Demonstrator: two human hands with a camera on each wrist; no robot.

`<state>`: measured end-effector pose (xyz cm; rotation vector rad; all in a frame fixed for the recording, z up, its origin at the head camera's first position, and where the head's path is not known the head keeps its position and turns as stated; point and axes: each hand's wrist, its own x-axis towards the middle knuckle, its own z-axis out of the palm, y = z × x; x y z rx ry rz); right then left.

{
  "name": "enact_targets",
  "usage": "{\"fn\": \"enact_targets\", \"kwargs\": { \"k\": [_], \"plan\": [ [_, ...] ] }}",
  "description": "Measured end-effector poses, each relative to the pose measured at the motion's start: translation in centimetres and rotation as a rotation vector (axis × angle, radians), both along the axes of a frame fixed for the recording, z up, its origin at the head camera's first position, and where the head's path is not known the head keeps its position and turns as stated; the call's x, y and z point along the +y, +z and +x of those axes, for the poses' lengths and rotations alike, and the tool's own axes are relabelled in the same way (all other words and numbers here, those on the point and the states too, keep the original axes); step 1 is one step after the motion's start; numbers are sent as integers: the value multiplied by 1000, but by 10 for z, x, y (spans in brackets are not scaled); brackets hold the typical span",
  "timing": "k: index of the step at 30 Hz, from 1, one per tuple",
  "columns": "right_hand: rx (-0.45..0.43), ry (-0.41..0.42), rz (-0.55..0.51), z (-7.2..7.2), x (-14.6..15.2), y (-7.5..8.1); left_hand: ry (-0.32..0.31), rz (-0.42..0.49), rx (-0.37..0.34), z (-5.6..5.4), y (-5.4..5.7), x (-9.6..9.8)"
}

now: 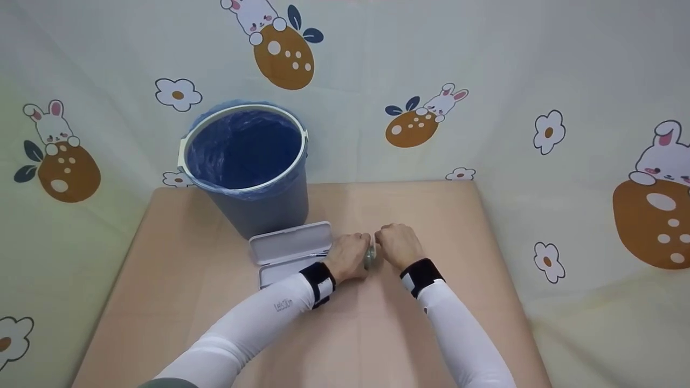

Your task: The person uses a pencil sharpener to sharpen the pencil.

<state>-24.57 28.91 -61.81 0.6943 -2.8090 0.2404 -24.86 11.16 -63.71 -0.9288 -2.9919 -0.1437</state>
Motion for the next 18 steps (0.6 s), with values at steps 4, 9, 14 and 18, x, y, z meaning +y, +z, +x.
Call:
{"fn": "enact_targets", "kwargs": {
  "k": [4,9,14,18],
  "plan": [
    [-89,-38,7,0,-1,-14,9,-6,6,0,-1,0],
    [-188,-53,3,8,-3,-27,31,-17,3,0,-2,1],
    [-222,-49,15,17,0,-30,39,-2,23,2,-3,4],
    [-319,-12,-11,22,1,-27,62,4,15,2,-3,5]
  ]
}}
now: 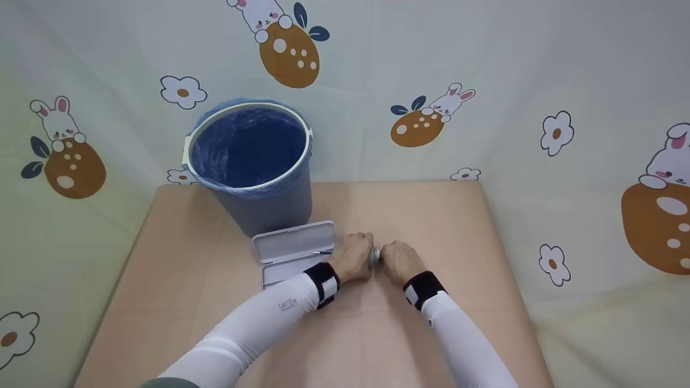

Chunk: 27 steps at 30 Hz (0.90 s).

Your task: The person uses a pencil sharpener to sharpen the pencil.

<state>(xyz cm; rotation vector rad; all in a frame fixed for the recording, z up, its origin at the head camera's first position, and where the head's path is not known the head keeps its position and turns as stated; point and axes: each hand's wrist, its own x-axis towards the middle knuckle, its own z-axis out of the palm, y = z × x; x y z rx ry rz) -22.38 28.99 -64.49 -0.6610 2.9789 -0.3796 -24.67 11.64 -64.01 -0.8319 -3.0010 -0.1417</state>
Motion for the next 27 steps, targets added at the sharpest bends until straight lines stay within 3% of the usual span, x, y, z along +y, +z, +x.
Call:
{"fn": "enact_targets", "kwargs": {
  "k": [5,11,21,27],
  "plan": [
    [-65,47,-34,12,2,3,22,7,-25,1,0,2],
    [-35,76,-15,20,1,12,28,8,-43,0,2,3],
    [33,130,-6,24,1,24,30,22,-9,2,0,3],
    [12,142,-23,23,1,42,26,23,0,2,2,2]
  ]
}}
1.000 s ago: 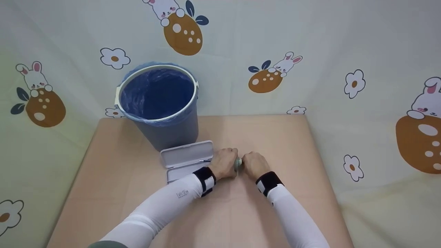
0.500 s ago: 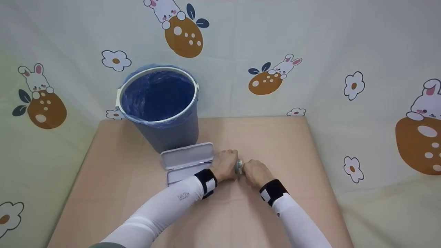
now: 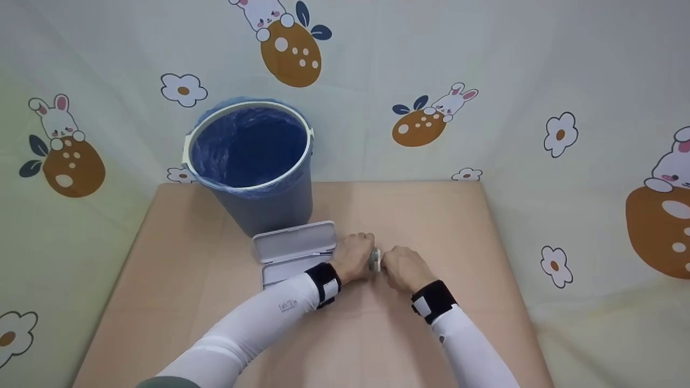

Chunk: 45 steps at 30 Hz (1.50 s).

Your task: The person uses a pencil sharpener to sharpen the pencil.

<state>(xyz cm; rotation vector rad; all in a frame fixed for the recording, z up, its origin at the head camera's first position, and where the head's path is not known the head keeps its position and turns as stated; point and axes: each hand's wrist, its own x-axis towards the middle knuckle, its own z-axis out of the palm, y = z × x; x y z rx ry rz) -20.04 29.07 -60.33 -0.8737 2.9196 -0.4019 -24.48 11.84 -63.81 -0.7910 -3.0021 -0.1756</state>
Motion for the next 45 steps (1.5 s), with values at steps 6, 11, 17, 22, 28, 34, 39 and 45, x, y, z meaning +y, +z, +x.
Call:
{"fn": "enact_targets", "kwargs": {
  "k": [6,11,17,22,28,34,39,45],
  "plan": [
    [70,7,1,-6,-1,21,-10,-27,10,-1,3,-3],
    [83,-7,-9,-13,1,26,-51,-18,-5,-3,2,-7],
    [188,-65,-21,-25,0,22,-70,-16,-10,-4,2,-10],
    [180,-132,-30,-36,0,17,-91,-3,-18,-3,2,-10],
    [89,-242,-14,-49,-3,3,-95,22,-12,-5,0,-9],
    [66,-270,-18,-47,-8,-25,-83,38,-15,-7,-11,-8],
    [53,-285,-44,-33,-13,-44,-80,39,-25,-4,-1,-11],
    [47,-317,5,-16,-13,-50,-51,69,48,-15,-44,2]
  ]
}}
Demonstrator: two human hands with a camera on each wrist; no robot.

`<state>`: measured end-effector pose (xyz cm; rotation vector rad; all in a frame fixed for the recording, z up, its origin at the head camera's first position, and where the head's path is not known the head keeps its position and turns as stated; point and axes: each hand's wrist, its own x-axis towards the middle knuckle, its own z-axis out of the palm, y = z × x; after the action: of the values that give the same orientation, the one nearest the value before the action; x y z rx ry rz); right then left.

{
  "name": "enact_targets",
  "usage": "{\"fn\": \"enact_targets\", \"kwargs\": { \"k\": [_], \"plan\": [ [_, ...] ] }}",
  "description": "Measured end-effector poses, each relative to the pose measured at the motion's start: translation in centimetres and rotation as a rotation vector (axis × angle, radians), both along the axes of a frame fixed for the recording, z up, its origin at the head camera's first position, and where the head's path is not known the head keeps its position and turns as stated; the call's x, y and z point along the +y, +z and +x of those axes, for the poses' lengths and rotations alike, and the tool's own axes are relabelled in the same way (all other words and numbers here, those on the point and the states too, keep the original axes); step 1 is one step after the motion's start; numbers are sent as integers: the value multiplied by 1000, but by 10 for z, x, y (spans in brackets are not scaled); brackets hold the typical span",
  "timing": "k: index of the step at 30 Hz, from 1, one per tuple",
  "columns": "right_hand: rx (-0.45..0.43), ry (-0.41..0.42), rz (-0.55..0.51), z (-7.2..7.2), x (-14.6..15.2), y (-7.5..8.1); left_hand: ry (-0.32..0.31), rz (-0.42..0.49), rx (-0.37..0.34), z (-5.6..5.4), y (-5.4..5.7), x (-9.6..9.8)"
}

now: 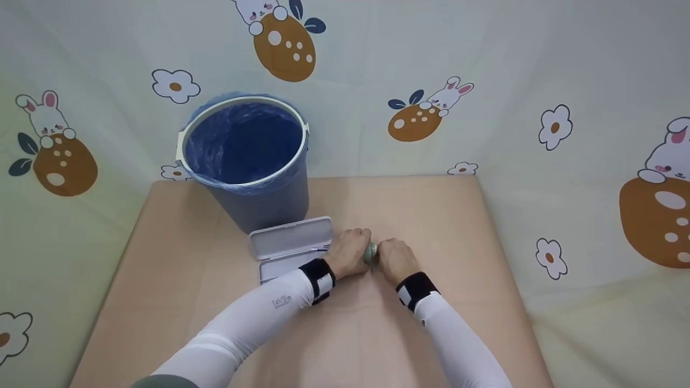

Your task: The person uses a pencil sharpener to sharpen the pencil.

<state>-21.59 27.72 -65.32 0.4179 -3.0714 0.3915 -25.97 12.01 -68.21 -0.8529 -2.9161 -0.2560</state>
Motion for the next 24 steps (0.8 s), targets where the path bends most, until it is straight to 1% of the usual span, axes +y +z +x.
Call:
{"fn": "enact_targets", "kwargs": {
  "k": [2,4,5,7,9,11,12,14,15,19,20,22,24],
  "plan": [
    [-3,9,5,5,1,1,3,14,1,-3,-6,3],
    [-1,21,0,9,2,1,3,29,-10,-3,-3,3],
    [1,30,-6,11,2,2,2,20,-19,-1,2,2],
    [11,50,-13,15,2,4,10,20,-14,-2,2,3],
    [25,74,-12,20,1,7,19,13,-13,-1,7,2],
    [28,92,-3,24,0,10,18,-1,-33,4,23,-2],
    [30,98,8,26,-1,11,21,-1,-31,5,25,-2],
    [28,103,26,29,-2,14,25,1,-32,6,25,-2],
    [27,105,36,30,-3,16,31,2,-14,3,15,0],
    [18,110,54,33,-3,23,38,11,-1,7,18,-1],
    [16,115,52,33,-3,25,36,9,-10,10,27,-3],
    [12,123,46,33,-2,29,35,9,-12,16,39,-5],
    [10,135,33,33,0,33,36,2,-13,17,40,-5]
  ]
}}
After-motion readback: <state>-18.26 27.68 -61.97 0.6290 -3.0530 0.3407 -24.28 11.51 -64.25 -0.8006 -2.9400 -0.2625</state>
